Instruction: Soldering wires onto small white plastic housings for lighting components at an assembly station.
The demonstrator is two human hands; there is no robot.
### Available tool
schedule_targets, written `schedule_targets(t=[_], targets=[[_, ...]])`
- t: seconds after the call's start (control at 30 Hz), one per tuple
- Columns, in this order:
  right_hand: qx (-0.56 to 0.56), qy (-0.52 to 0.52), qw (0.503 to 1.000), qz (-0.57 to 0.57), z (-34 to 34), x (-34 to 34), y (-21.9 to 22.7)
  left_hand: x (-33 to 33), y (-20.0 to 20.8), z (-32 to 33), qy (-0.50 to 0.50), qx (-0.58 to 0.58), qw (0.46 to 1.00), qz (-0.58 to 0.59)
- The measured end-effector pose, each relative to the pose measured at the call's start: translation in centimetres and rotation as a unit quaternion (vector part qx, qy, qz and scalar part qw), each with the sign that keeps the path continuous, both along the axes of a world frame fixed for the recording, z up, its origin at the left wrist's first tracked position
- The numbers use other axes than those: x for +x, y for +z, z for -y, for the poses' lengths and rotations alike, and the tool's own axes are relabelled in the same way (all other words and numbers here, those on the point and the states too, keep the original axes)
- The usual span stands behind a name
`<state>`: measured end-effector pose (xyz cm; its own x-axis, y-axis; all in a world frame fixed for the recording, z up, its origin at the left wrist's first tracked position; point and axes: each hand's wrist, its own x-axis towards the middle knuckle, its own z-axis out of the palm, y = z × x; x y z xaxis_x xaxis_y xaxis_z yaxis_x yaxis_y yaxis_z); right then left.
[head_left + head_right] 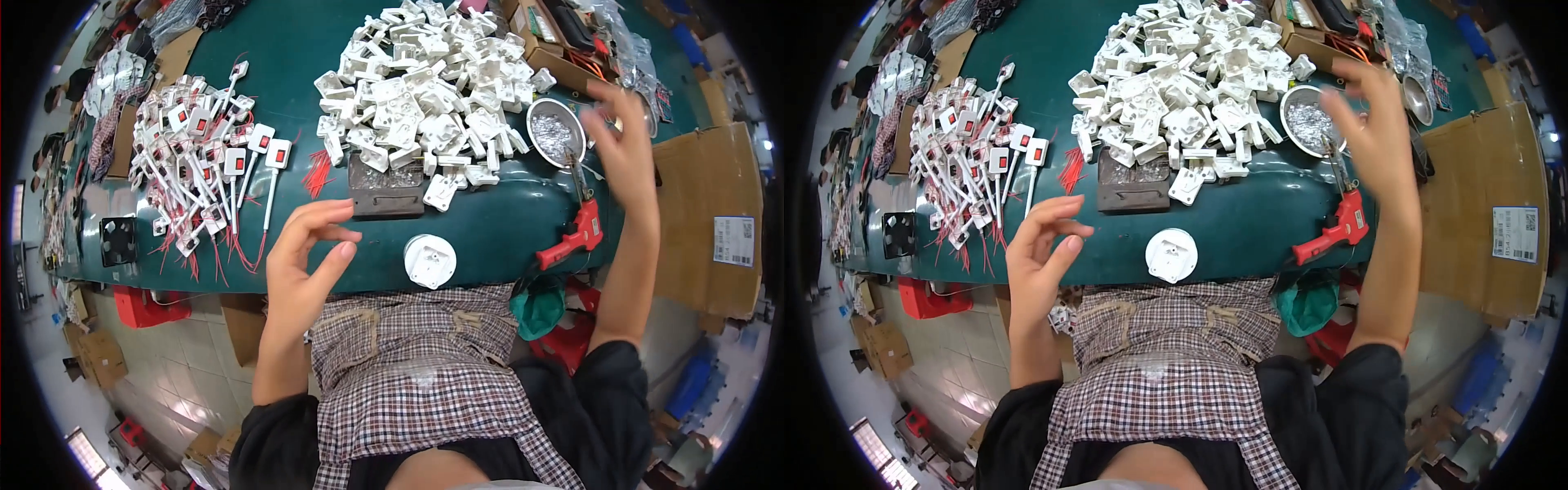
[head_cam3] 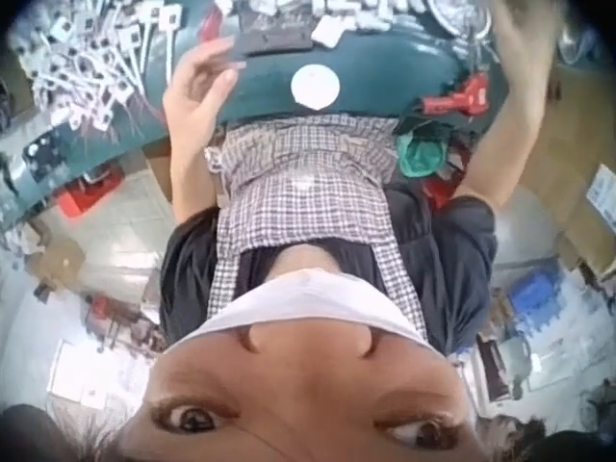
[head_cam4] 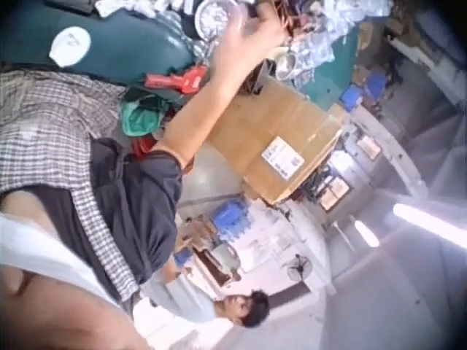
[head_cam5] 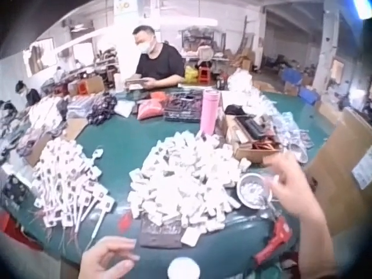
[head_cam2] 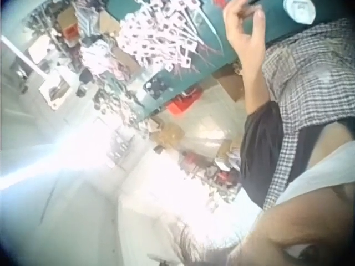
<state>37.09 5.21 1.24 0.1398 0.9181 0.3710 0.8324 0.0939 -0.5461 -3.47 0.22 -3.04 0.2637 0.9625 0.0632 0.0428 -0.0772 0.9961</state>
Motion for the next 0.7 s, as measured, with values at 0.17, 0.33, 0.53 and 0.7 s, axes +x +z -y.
schedule_targets(t=[0.17,0.33,0.53,0.7], targets=[[-0.064,-0.028,0.991,-0.117,8.9,-2.5,-4.0,-0.6,0.7,1.8,0.053,0.026,0.996,0.066],[-0.094,-0.185,0.926,-0.317,14.2,-2.9,-6.4,-0.5,2.4,1.5,0.02,0.121,0.982,0.145],[-0.177,-0.262,0.889,-0.332,16.9,-3.6,-8.3,-3.2,7.7,-1.4,0.175,0.298,0.883,0.317],[-0.228,-0.305,0.877,-0.291,16.1,-3.4,-10.5,-1.4,7.4,-2.5,0.156,0.287,0.879,0.347]])
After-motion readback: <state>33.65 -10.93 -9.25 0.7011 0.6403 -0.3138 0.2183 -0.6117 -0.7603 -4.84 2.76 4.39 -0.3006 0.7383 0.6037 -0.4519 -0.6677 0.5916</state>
